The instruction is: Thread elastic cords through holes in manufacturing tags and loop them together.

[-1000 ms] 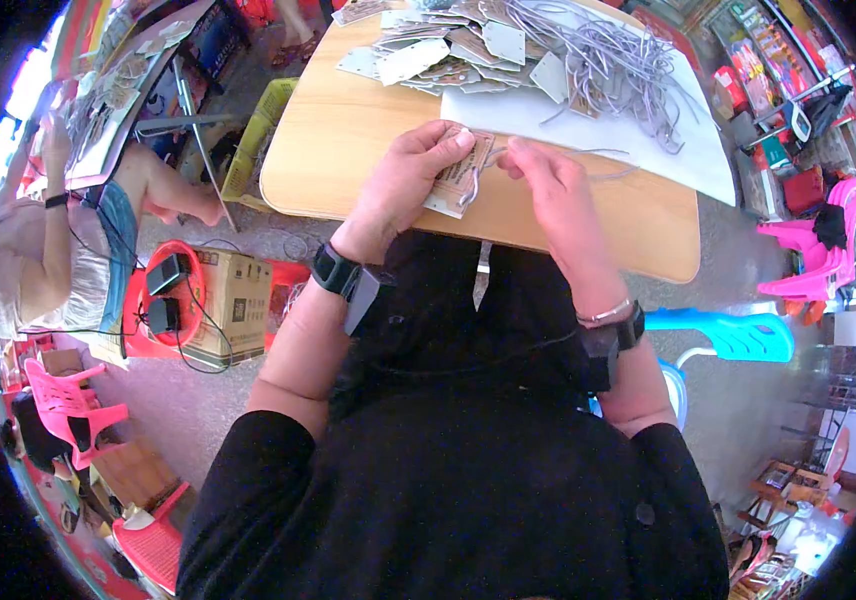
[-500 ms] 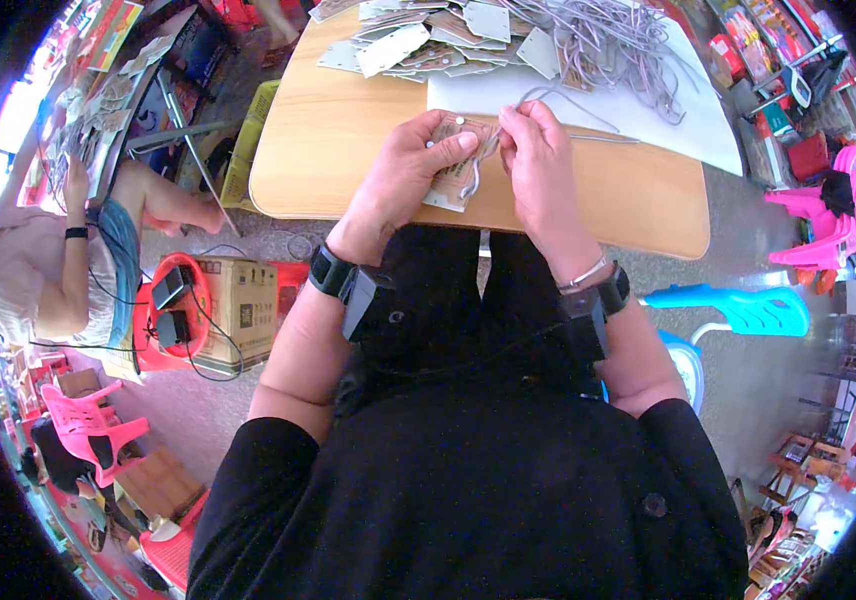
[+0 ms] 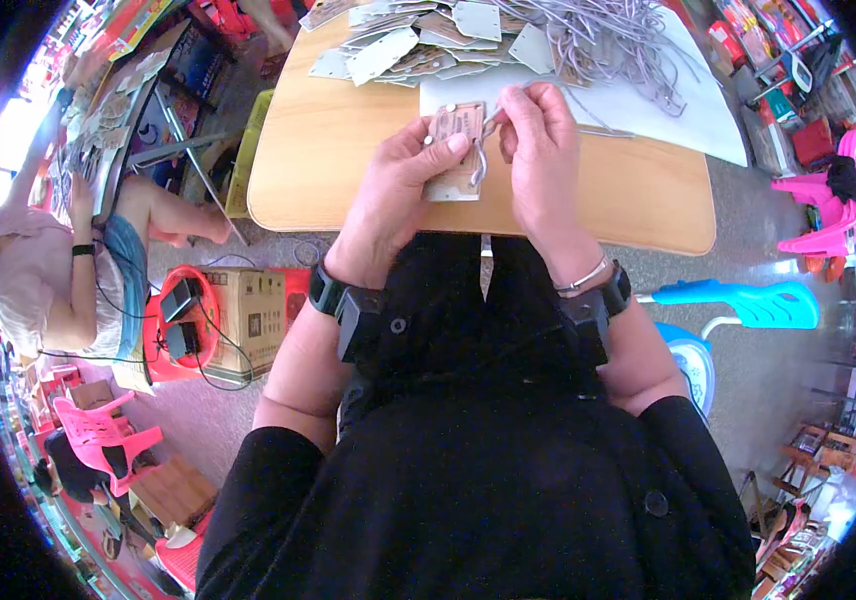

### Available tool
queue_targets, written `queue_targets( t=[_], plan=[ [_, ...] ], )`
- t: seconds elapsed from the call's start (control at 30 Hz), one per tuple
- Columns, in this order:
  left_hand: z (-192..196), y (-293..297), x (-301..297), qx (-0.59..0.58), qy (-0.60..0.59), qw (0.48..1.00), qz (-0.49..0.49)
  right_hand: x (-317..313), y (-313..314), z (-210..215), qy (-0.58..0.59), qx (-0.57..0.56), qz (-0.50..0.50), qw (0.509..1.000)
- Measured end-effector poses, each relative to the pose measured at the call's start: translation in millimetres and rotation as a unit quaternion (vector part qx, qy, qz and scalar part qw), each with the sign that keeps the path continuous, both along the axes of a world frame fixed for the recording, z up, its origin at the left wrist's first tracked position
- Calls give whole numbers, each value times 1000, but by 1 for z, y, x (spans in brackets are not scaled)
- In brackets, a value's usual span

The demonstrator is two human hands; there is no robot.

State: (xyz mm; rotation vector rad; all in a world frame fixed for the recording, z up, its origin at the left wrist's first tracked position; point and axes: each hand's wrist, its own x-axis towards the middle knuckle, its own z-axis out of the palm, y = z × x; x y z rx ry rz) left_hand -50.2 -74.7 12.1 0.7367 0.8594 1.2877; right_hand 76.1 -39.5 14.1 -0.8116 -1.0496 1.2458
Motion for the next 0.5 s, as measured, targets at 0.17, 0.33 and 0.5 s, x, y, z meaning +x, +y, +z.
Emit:
queue_targets(
  t=[0.17, 0.33, 0.5],
  plan=[
    [0, 7, 17, -18, -53, 996, -66, 18, 10, 3, -13, 34, -63, 997],
    [-6, 27, 44, 3, 0, 996, -93, 40, 45, -9, -226, 9, -170, 959],
    [-7, 32, 59, -15, 51, 996, -74, 52, 65, -41, -189, -20, -180, 965]
  ],
)
